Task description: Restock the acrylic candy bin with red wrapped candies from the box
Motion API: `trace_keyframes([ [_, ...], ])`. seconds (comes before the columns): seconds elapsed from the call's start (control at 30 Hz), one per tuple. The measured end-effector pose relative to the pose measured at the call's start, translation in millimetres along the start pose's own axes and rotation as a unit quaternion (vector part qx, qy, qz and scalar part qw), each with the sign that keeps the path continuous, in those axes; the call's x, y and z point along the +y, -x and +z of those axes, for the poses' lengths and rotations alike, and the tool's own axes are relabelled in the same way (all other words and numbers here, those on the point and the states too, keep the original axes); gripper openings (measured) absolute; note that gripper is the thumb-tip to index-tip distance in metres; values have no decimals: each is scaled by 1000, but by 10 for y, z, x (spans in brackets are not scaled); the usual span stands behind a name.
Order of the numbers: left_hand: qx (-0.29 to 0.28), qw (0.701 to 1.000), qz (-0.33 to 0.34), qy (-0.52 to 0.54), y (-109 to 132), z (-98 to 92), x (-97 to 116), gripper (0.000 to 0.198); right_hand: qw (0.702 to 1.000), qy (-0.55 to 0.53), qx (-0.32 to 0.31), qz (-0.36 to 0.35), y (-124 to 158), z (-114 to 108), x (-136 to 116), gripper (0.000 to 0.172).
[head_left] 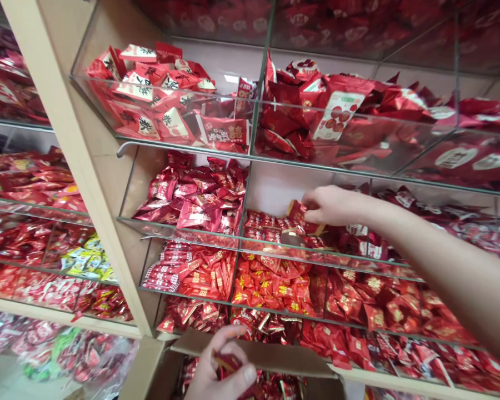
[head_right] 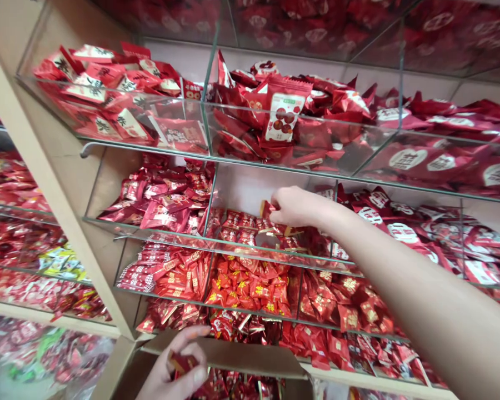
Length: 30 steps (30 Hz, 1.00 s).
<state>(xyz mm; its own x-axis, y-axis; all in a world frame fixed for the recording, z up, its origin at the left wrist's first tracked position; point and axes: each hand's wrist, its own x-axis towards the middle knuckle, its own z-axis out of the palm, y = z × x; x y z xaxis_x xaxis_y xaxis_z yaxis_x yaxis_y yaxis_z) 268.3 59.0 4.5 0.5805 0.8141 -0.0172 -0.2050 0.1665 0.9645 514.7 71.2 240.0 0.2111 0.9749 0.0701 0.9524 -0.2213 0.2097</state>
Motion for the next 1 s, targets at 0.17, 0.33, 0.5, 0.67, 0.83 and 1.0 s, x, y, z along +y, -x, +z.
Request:
trace_keyframes([
  [0.17, 23, 997, 7, 78, -129, 210, 483, 33, 957, -54, 248, -138, 789, 253, -544, 25],
  [0.33, -1, 972, -16, 234, -138, 388, 659, 32, 904, 3, 343, -255, 1190, 791, -1018, 34],
  [0.5, 52, 963, -62, 257, -103, 433, 617, 23, 919, -170, 271, -229, 1219, 1087, -974, 34],
  [0.67, 77, 972, -80, 209, -98, 364, 495, 26, 844, -449, 270, -113, 1260, 1271, -942, 37],
  [0.83, 41, 979, -74, 183, -87, 342, 479, 25, 615, -787, 33, 40, 1262, 1317, -954, 45],
  [1.0, 27, 965, -145, 218, -62, 357, 536, 24, 508, -859, -34, 49, 1347, 1333, -962, 46],
])
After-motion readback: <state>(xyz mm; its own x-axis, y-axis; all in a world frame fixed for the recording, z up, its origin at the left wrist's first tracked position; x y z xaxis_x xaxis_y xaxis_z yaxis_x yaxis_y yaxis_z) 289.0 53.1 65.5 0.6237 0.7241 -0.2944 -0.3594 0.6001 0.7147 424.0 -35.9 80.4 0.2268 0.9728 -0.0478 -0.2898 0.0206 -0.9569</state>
